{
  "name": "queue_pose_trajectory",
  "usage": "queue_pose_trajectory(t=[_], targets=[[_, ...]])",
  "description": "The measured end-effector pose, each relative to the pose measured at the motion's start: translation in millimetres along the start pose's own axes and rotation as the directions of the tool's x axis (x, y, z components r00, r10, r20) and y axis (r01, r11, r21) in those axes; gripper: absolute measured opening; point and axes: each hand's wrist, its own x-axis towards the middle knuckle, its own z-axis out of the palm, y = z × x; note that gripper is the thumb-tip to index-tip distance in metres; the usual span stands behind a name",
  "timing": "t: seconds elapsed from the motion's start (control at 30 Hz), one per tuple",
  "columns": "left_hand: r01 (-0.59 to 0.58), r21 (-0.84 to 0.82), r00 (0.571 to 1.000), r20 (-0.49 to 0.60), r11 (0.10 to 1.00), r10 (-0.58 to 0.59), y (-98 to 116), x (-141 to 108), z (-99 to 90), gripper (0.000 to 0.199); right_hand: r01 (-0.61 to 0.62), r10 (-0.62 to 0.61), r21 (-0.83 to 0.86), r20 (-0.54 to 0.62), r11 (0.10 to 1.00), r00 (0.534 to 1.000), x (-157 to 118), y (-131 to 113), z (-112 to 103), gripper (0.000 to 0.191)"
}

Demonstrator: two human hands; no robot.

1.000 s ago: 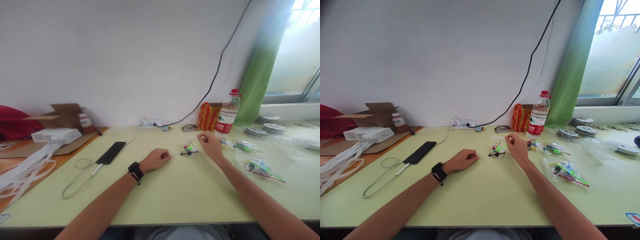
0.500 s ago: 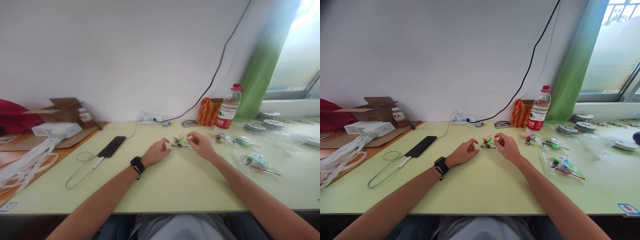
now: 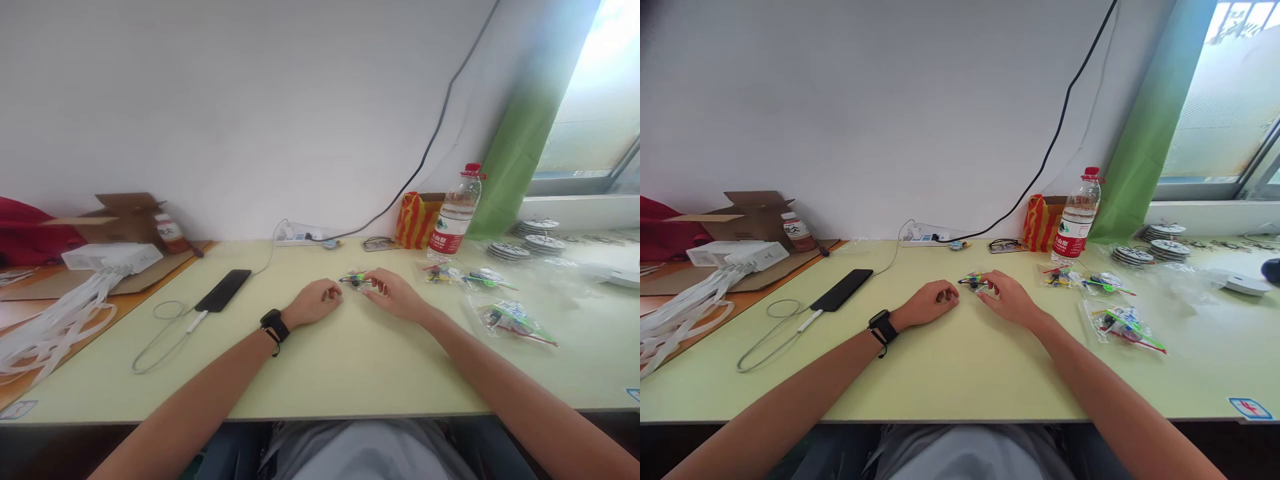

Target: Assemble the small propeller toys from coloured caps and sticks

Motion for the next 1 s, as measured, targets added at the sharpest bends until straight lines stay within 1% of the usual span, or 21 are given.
queue_pose_trajectory(t=[0.07, 0.17, 0.27, 0.33, 0.43, 0.53, 0.6, 0.63, 0.67, 0.73, 0.77, 0.83, 0.87, 0.93, 1.0], targets=[[-0.014, -0.002, 1.000, 0.018, 1.000, 0.014, 2, 0, -1.2, 0.023, 0.048, -0.047, -0.024, 0.034, 0.999, 0.998, -1, 1, 3, 0.034], [-0.001, -0.016, 0.999, 0.034, 1.000, 0.002, 3, 0, -2.3, 0.021, 0.100, -0.088, -0.090, 0.125, 0.991, 0.988, -4, 2, 6, 0.052], [0.006, -0.015, 0.999, 0.050, 1.000, -0.005, 4, 0, -3.0, 0.021, 0.057, -0.021, -0.142, 0.247, 0.988, 0.969, -5, 5, 7, 0.063], [0.004, -0.008, 0.998, 0.059, 1.000, -0.003, 4, -1, -3.6, 0.021, -0.003, 0.059, -0.203, 0.271, 0.979, 0.961, -3, 9, 7, 0.065], [0.003, -0.002, 0.998, 0.068, 1.000, -0.003, 5, -1, -4.5, 0.021, -0.149, 0.240, -0.346, 0.238, 0.926, 0.941, -1, 19, 6, 0.068], [-0.002, 0.007, 0.997, 0.074, 1.000, 0.001, 5, -1, -4.6, 0.022, -0.342, 0.451, -0.477, 0.135, 0.810, 0.882, 1, 31, 6, 0.076], [-0.025, 0.022, 0.998, 0.061, 0.999, 0.024, 3, -1, -3.6, 0.023, -0.425, 0.534, -0.526, 0.066, 0.737, 0.843, 2, 39, 4, 0.083], [-0.043, 0.030, 0.998, 0.047, 0.999, 0.041, 2, -1, -2.9, 0.025, -0.443, 0.550, -0.540, 0.044, 0.715, 0.834, 2, 43, 3, 0.085], [-0.060, 0.039, 0.998, 0.032, 0.997, 0.059, 1, -1, -2.0, 0.026, -0.444, 0.549, -0.549, 0.034, 0.709, 0.835, 2, 45, 2, 0.086], [-0.087, 0.066, 0.996, 0.012, 0.994, 0.086, -2, -1, -0.4, 0.032, -0.402, 0.508, -0.543, 0.054, 0.737, 0.860, 2, 46, 0, 0.086], [-0.091, 0.087, 0.996, 0.016, 0.992, 0.090, -3, -2, 0.2, 0.037, -0.363, 0.473, -0.527, 0.085, 0.768, 0.877, 1, 45, 0, 0.087], [-0.078, 0.147, 0.996, 0.056, 0.986, 0.070, -3, -3, 0.7, 0.050, -0.257, 0.382, -0.465, 0.197, 0.847, 0.903, 0, 39, 0, 0.088], [-0.061, 0.181, 0.995, 0.086, 0.982, 0.046, -3, -3, 0.6, 0.057, -0.202, 0.334, -0.422, 0.266, 0.884, 0.904, -1, 35, 2, 0.089], [-0.020, 0.245, 0.987, 0.161, 0.969, -0.020, 0, -5, -0.4, 0.074, -0.126, 0.260, -0.341, 0.382, 0.932, 0.887, -4, 25, 5, 0.089], [0.002, 0.297, 0.968, 0.239, 0.955, -0.076, 3, -6, -1.8, 0.089, -0.098, 0.230, -0.301, 0.440, 0.948, 0.868, -6, 16, 7, 0.091]])
